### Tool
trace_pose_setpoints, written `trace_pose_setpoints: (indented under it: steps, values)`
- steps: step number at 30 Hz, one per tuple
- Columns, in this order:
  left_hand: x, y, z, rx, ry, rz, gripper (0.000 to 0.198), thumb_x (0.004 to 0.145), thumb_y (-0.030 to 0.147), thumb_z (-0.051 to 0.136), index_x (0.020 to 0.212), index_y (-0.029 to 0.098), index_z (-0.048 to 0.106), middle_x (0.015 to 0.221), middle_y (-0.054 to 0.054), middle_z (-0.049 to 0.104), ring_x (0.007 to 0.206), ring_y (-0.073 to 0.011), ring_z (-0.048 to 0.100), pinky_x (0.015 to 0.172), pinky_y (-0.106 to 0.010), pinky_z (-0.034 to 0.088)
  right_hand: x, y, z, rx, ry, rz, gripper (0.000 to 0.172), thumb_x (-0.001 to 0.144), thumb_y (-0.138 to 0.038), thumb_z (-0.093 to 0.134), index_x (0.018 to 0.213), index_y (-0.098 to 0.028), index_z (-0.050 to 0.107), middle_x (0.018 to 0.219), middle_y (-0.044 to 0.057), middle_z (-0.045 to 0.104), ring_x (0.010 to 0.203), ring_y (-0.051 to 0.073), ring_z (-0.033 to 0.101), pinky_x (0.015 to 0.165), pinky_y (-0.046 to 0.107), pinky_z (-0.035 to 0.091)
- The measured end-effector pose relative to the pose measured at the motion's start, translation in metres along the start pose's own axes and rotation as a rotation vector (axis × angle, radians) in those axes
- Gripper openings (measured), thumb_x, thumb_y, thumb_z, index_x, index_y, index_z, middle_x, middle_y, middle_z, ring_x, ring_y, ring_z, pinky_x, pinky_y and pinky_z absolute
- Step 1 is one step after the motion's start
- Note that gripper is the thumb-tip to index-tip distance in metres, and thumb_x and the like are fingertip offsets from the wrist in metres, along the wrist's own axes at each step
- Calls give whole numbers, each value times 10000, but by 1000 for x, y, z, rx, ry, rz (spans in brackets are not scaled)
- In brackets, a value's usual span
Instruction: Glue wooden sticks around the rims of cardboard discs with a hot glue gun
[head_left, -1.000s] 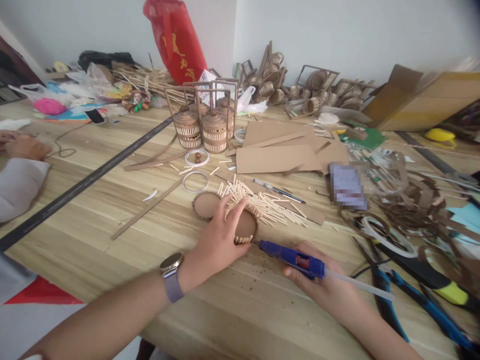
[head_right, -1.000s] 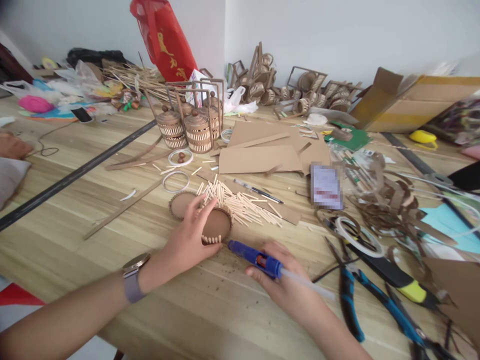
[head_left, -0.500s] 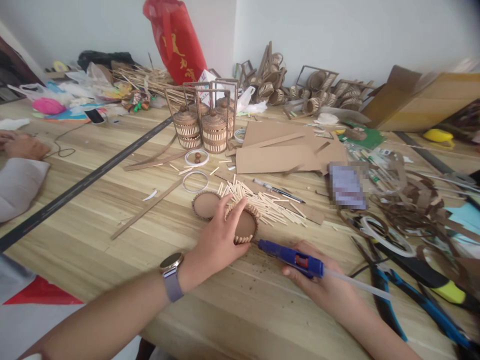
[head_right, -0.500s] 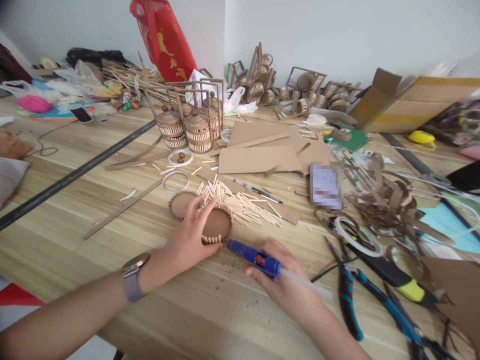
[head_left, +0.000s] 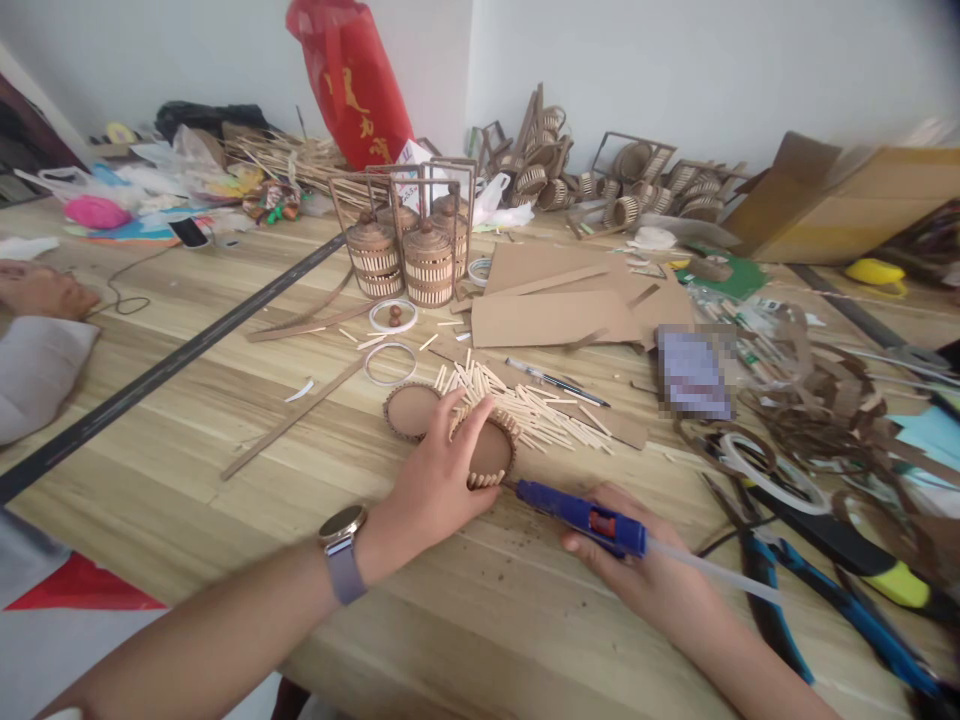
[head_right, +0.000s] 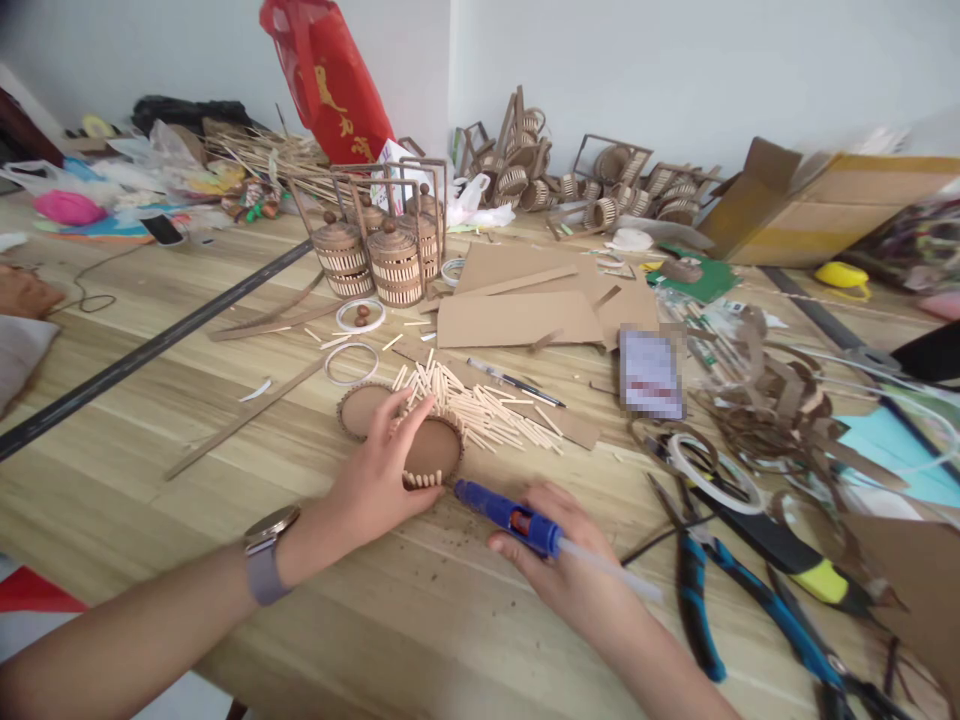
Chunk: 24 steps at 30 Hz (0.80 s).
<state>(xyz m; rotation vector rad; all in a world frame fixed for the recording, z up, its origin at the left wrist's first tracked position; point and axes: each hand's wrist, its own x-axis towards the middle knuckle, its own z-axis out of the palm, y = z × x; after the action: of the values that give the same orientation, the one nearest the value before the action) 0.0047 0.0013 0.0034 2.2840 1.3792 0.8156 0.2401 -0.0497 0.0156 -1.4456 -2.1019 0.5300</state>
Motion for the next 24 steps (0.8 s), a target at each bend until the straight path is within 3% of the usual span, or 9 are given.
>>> trace_pose_setpoints:
  steps: [10, 14, 16, 20, 24]
  values:
    - [0, 0, 0, -15, -8, 8, 1035, 681, 150, 783, 1475, 345, 147, 1508, -122, 188, 1347, -371, 374, 993, -504, 492, 1, -3, 1, 46, 50, 45, 331, 849, -530, 575, 689, -242, 538, 645, 3, 582, 599, 184, 584, 556, 288, 477]
    - [0, 0, 0, -19, -4, 12, 1042, 677, 148, 784, 1476, 341, 143, 1508, -128, 182, 1341, -374, 381, 983, -506, 498, 4, 0, -9, 90, 50, 128, 343, 824, -563, 583, 709, -241, 561, 668, 10, 620, 615, 193, 608, 566, 292, 497]
    - [0, 0, 0, -22, 0, 23, 1044, 675, 145, 784, 1476, 337, 142, 1505, -130, 186, 1332, -369, 394, 978, -499, 503, 5, 5, -20, 151, -32, 179, 387, 813, -608, 573, 728, -231, 595, 689, 24, 643, 645, 204, 627, 579, 296, 510]
    - [0, -1, 0, -17, 4, 29, 1030, 675, 149, 784, 1474, 328, 159, 1502, -127, 193, 1328, -360, 399, 984, -486, 503, -3, 17, -36, 249, -322, 266, 513, 833, -675, 496, 698, -207, 658, 617, 23, 630, 551, 166, 580, 480, 258, 467]
    - [-1, -1, 0, -12, 5, 24, 1023, 675, 147, 780, 1474, 321, 166, 1500, -124, 194, 1325, -352, 403, 986, -480, 504, -16, 26, -36, 31, -126, 283, 493, 770, -684, 576, 690, -209, 679, 535, 3, 570, 512, 161, 541, 458, 258, 436]
